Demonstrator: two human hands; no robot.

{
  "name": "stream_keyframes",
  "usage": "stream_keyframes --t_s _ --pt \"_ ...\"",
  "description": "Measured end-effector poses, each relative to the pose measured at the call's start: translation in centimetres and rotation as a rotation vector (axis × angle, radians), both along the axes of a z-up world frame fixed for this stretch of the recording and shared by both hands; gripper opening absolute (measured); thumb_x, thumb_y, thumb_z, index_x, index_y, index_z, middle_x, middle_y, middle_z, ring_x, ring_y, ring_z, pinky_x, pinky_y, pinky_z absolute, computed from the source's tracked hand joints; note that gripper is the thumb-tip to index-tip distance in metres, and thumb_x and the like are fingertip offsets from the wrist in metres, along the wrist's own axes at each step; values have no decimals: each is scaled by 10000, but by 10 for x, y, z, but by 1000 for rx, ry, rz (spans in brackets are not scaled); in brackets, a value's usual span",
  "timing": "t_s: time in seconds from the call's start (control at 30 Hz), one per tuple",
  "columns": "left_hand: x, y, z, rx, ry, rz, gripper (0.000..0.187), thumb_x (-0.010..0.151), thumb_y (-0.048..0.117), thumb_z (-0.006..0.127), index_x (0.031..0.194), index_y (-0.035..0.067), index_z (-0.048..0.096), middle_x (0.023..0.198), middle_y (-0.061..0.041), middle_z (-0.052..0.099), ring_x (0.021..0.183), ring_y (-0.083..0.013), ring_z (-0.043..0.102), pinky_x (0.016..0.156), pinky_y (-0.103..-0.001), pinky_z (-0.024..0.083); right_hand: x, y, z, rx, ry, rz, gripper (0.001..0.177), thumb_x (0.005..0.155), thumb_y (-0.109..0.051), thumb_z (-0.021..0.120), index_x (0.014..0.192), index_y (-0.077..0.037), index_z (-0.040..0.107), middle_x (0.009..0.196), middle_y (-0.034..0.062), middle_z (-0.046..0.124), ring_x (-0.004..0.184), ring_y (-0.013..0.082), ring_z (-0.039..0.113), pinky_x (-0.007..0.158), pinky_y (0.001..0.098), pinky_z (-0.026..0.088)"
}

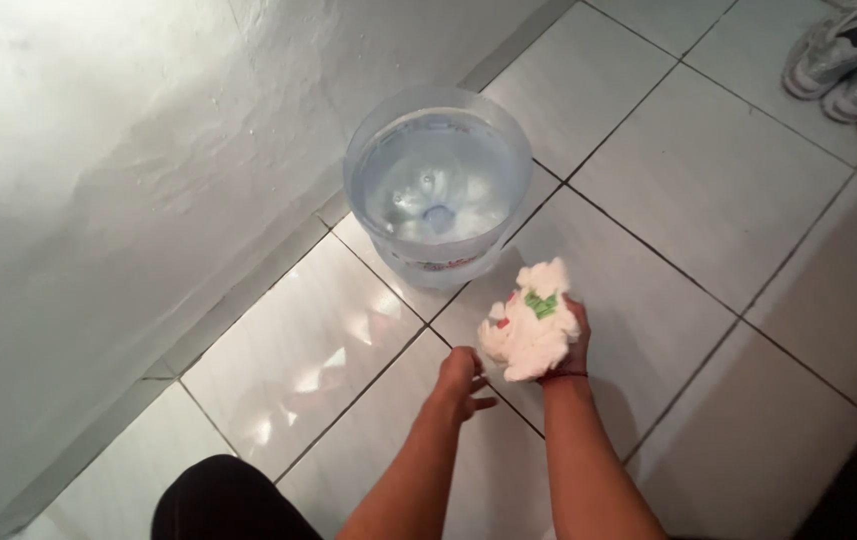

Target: Picking up wet paper tissues from the tiled floor, wiping the surface, and handling a bucket of water.

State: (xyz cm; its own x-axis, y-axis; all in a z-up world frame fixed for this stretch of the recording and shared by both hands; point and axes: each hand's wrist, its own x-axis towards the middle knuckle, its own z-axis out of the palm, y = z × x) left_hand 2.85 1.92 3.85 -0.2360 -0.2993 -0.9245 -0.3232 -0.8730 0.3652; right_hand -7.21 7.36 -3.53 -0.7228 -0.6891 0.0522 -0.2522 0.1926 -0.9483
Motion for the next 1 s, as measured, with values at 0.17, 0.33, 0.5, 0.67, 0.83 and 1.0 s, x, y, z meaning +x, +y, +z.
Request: stream_keyframes --t_s 0.17,0.33,0.5,0.67,0.83,1.0 --pt "-32 34 100 189 358 176 571 820 253 432 1348 98 585 1365 -104 620 1261 -306 573 1070 -594 453 -25 35 71 -104 -133 13 424 800 -365 761 1153 -167 637 1229 50 622 1144 302 560 979 504 510" --pt "-56 42 234 215 839 446 626 799 237 357 1353 61 589 1424 -128 620 1337 -345 562 1126 -518 424 -58 71 170 -248 -244 14 394 828 -367 737 1139 -158 619 1212 55 610 1133 302 557 975 506 507" --pt "-69 39 341 214 862 572 563 898 308 398 1380 61 551 1498 -122 560 1390 -338 515 1168 -488 385 -95 125 266 -400 -341 19 366 855 -370 713 1125 -148 602 1195 59 597 1122 302 554 972 507 504" --pt "-61 38 464 199 978 522 546 978 437 361 1365 111 565 1507 -91 551 1405 -318 489 1170 -493 371 -88 150 361 -554 -437 33 343 882 -372 690 1111 -139 584 1178 64 585 1110 302 550 968 509 501" --pt "-43 39 556 231 993 486 635 1001 547 282 1368 107 556 1496 -66 557 1395 -301 488 1174 -490 356 -30 106 491 -714 -516 46 323 910 -374 666 1096 -130 567 1161 68 573 1099 302 547 964 510 497" --pt "-18 47 619 237 1235 237 516 989 299 326 1431 80 480 1570 -67 515 1440 -306 481 1214 -491 357 -1 103 589 -888 -577 61 308 937 -377 642 1082 -121 549 1144 73 561 1088 302 544 961 512 494"
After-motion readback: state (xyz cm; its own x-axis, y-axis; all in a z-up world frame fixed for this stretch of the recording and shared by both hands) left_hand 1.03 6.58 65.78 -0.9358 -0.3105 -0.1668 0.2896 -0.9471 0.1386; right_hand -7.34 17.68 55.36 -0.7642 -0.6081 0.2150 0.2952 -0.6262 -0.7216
